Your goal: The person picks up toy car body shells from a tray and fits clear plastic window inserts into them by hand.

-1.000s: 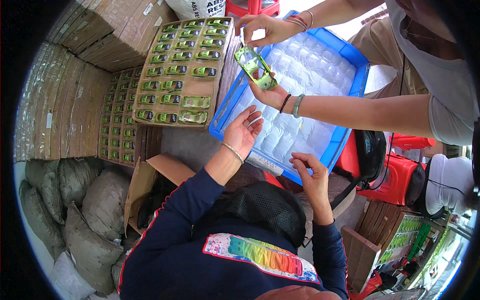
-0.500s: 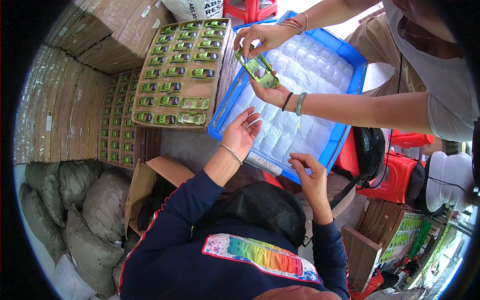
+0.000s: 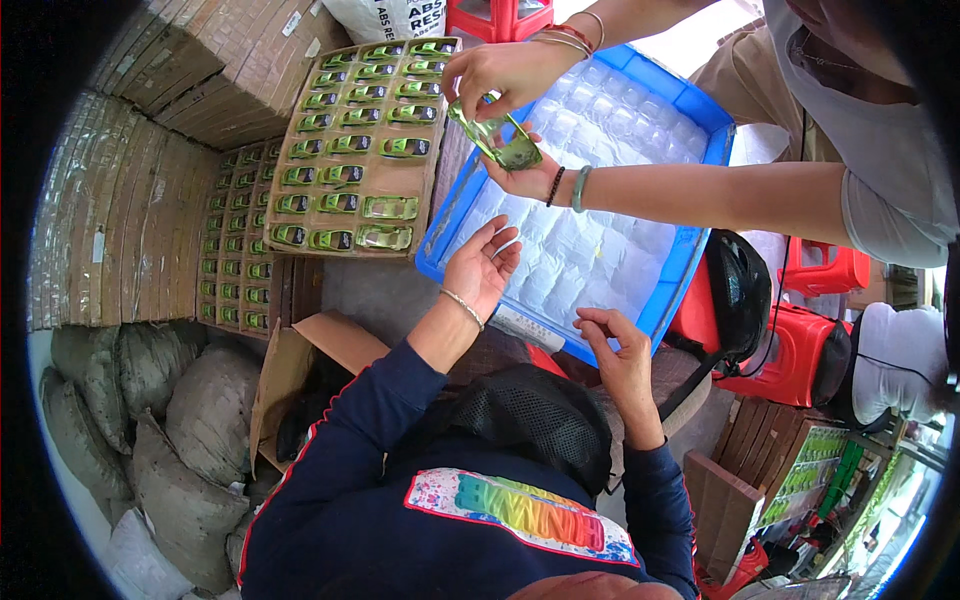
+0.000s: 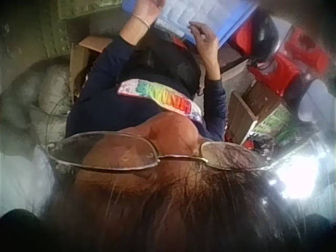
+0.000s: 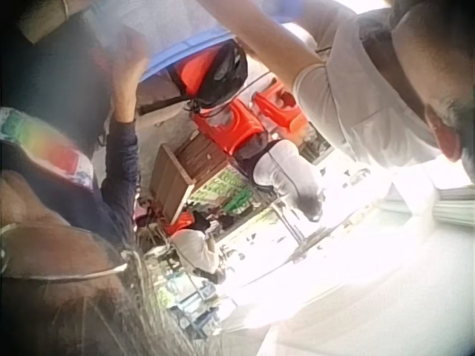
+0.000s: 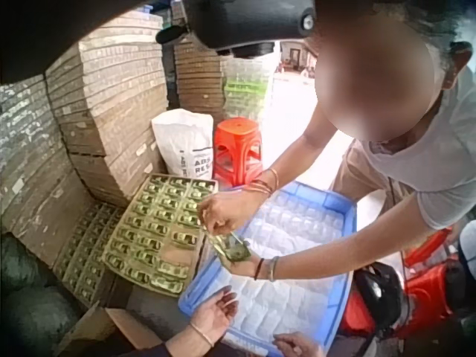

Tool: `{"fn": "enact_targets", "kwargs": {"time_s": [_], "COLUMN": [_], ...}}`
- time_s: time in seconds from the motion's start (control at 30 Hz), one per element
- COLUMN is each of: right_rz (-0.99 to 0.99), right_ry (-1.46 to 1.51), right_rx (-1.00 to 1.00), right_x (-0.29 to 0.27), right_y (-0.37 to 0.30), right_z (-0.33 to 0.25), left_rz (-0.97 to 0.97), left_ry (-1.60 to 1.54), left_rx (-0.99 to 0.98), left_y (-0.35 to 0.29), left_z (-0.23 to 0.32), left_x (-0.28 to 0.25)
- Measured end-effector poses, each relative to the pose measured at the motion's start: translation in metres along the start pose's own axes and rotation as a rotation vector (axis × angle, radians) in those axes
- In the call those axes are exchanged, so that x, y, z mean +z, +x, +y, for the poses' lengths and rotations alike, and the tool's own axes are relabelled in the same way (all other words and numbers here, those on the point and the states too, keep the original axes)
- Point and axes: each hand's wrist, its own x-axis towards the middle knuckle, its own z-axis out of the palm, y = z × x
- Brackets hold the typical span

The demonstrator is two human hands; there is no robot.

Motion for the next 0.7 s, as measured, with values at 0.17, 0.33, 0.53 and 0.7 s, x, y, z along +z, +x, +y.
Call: {"fn": "enact_targets", "kwargs": {"time_s": [0.17, 0.33, 0.53, 0.7], "right_rz": [-0.001, -0.008, -0.011, -0.012], "right_ry": [-0.006, -0.012, -0.023, -0.026], "right_rx": [-0.016, -0.014, -0.02, -0.015], "right_x": [0.0, 0.002, 0.002, 0.003], "right_y": [0.0, 0.0, -0.001, -0.001], "right_z": [-0.001, -0.001, -0.004, -0.004], "left_rz": [-0.005, -0.004, -0.025, 0.008], "left_ry": [-0.012, -0.01, -0.028, -0.016], "left_rx": [0.023, 0.042, 0.052, 0.069], "left_y": [0.003, 0.003, 0.004, 0.004], "left_z": [0.006, 0.011, 0.011, 0.016], "left_x": [-0.001, -0.002, -0.005, -0.004]}}
